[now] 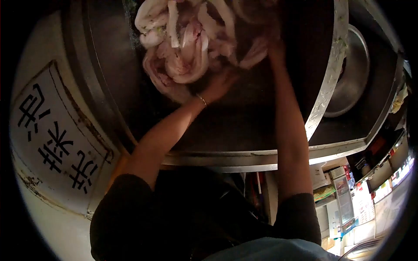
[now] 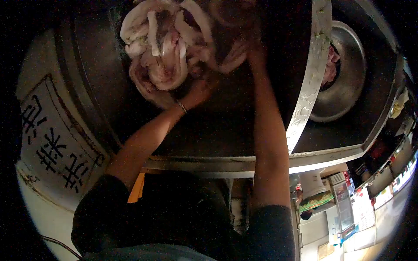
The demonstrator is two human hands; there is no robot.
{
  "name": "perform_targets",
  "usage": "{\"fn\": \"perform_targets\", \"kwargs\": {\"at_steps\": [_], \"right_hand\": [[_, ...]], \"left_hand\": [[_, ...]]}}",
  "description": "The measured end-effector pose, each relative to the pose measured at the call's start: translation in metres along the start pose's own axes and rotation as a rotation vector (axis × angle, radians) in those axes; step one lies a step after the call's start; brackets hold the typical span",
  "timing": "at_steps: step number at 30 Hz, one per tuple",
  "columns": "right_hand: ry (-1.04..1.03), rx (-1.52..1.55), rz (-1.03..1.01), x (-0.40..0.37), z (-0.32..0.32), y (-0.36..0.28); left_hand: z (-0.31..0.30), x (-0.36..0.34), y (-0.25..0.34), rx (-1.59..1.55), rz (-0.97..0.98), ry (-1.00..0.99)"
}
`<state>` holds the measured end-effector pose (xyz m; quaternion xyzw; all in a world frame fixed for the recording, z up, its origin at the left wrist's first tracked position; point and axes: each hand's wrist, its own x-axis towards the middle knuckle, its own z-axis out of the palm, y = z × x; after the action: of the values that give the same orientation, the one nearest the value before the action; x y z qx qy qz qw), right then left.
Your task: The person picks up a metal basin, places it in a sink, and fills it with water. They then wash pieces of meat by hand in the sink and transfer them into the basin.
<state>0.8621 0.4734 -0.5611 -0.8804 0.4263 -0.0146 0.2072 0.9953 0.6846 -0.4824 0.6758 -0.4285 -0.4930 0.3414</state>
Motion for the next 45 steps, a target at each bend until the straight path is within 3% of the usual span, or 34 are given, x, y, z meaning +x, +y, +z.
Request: {"fn": "perform_targets", "kwargs": {"at_steps": [1,3,5,7,9,10,12,14,16,18,19,22,23,24,25,27,28,30,31,33,34,36,37,39,40,42,45], "right_hand": [[-0.010,0.136,0.044,-0.012,-0.015,-0.013],[-0.026,0.271,0.082,-0.032,-0.044,-0.040],[-0.490,0.628,0.477,-0.047,-0.065,-0.064],[-0.419,0.724,0.519,-0.054,-0.071,-0.083],[-0.346,0.821,0.551,-0.052,-0.081,-0.098],[-0.378,0.785,0.670,-0.047,-0.091,-0.105],[-0.405,0.745,0.794,-0.045,-0.082,-0.099],[-0.357,0.733,0.657,-0.043,-0.036,-0.079],[-0.401,0.675,0.752,-0.030,-0.043,-0.086],[-0.441,0.616,0.845,-0.025,-0.029,-0.080],[-0.275,0.733,0.674,-0.030,0.001,-0.059],[-0.060,0.821,0.491,-0.019,0.032,-0.026],[-0.035,0.812,0.486,-0.016,0.031,-0.023],[-0.010,0.802,0.480,-0.011,0.022,-0.026],[0.108,1.195,0.670,0.004,-0.017,-0.048],[0.233,1.590,0.858,0.019,-0.044,-0.059],[0.263,1.504,0.759,0.027,-0.045,-0.049],[0.288,1.407,0.656,0.029,-0.035,-0.022],[0.455,0.696,0.252,0.015,-0.013,-0.002],[0.316,0.078,0.078,-0.007,-0.018,-0.010],[0.072,0.180,0.298,-0.028,-0.042,-0.039],[-0.370,-0.042,0.337,-0.051,-0.074,-0.069],[-0.367,-0.049,0.333,-0.061,-0.081,-0.069],[-0.162,0.152,0.208,-0.078,-0.090,-0.064],[-0.161,0.142,0.200,-0.079,-0.113,-0.078],[-0.029,0.250,0.468,-0.073,-0.178,-0.121],[0.206,0.478,0.474,-0.079,-0.238,-0.146]], "left_hand": [[-0.004,0.009,0.014,-0.007,-0.001,0.005],[-0.010,0.032,0.051,-0.241,0.125,0.273],[-0.002,0.051,0.052,-0.317,0.011,0.250],[0.009,0.070,0.039,-0.395,-0.101,0.221],[0.020,0.081,0.017,-0.198,-0.191,0.078],[0.023,0.079,0.014,-0.198,-0.189,0.081],[0.029,0.075,0.011,0.459,0.147,0.026],[0.029,0.068,0.016,0.357,0.112,0.008],[0.032,0.060,0.011,0.263,0.070,-0.009],[0.039,0.050,0.001,0.153,0.261,0.155],[0.041,0.045,-0.001,0.155,0.263,0.152],[0.045,0.029,-0.016,-0.291,0.097,0.022],[0.042,0.024,-0.026,-0.112,-0.003,-0.274],[0.035,0.019,-0.030,-0.023,-0.062,-0.416],[0.029,0.014,-0.035,0.075,-0.107,-0.564],[0.013,-0.003,-0.027,0.242,-0.023,-0.812],[0.003,-0.008,-0.018,0.241,-0.024,-0.811],[-0.017,-0.013,0.003,0.284,-0.102,-0.760],[-0.026,-0.014,0.014,0.304,-0.141,-0.735],[-0.032,-0.015,0.021,0.333,-0.200,-0.692],[-0.030,-0.015,0.018,0.342,-0.220,-0.676],[-0.013,-0.018,-0.003,0.110,-0.271,-0.261],[-0.015,-0.014,0.008,0.106,-0.267,-0.256],[-0.016,-0.007,0.032,0.213,-0.111,0.048],[-0.015,-0.002,0.035,0.205,-0.108,0.057],[-0.016,0.008,0.039,0.098,-0.078,0.105],[-0.015,0.017,0.040,0.084,0.020,0.240]]}}
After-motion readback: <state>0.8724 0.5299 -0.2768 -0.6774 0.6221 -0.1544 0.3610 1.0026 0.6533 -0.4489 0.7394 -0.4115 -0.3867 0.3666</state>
